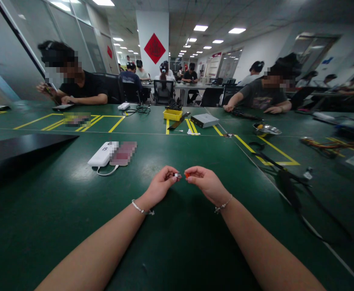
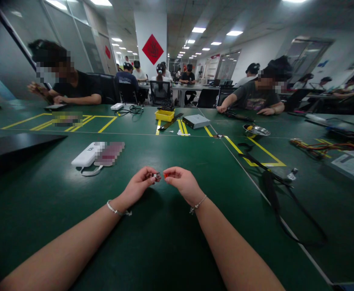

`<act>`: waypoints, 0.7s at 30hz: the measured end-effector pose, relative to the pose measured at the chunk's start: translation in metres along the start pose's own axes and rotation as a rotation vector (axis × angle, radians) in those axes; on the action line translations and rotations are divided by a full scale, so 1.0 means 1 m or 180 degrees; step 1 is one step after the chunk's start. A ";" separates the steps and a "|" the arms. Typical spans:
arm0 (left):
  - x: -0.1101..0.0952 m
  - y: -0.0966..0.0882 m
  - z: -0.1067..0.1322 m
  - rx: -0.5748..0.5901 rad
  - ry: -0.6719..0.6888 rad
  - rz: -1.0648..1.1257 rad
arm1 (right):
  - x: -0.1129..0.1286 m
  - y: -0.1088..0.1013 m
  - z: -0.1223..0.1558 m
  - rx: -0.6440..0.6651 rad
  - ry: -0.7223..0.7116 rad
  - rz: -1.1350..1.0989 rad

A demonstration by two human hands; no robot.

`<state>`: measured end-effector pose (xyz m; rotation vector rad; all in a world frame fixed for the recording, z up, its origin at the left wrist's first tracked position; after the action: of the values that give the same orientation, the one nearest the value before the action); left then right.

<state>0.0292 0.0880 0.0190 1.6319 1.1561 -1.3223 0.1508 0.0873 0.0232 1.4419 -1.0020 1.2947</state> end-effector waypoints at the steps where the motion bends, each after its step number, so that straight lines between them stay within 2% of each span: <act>1: -0.001 0.000 0.000 0.0010 0.0029 -0.0050 | -0.001 0.000 -0.001 0.0030 0.0005 -0.0067; 12: -0.003 -0.001 -0.001 -0.0037 -0.0040 -0.0171 | -0.007 0.006 0.002 0.0124 0.0384 -0.0608; 16: -0.003 -0.002 -0.001 -0.0057 -0.0014 -0.0134 | -0.009 0.010 0.002 0.0275 0.0434 -0.0805; 21: -0.004 -0.003 -0.001 -0.0089 -0.0046 -0.0198 | -0.009 0.015 0.003 0.0276 0.0457 -0.0905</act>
<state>0.0262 0.0888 0.0231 1.5754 1.2203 -1.3487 0.1355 0.0809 0.0160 1.4735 -0.6271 1.2234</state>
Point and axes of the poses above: each hand's wrist, its own z-axis away from the middle knuckle, its own y-axis out of the palm, x = y × z, the point moved 9 cm from there along -z, towards the middle knuckle, and after that the axes turned 1 degree about -z, right-handed, at the moved point
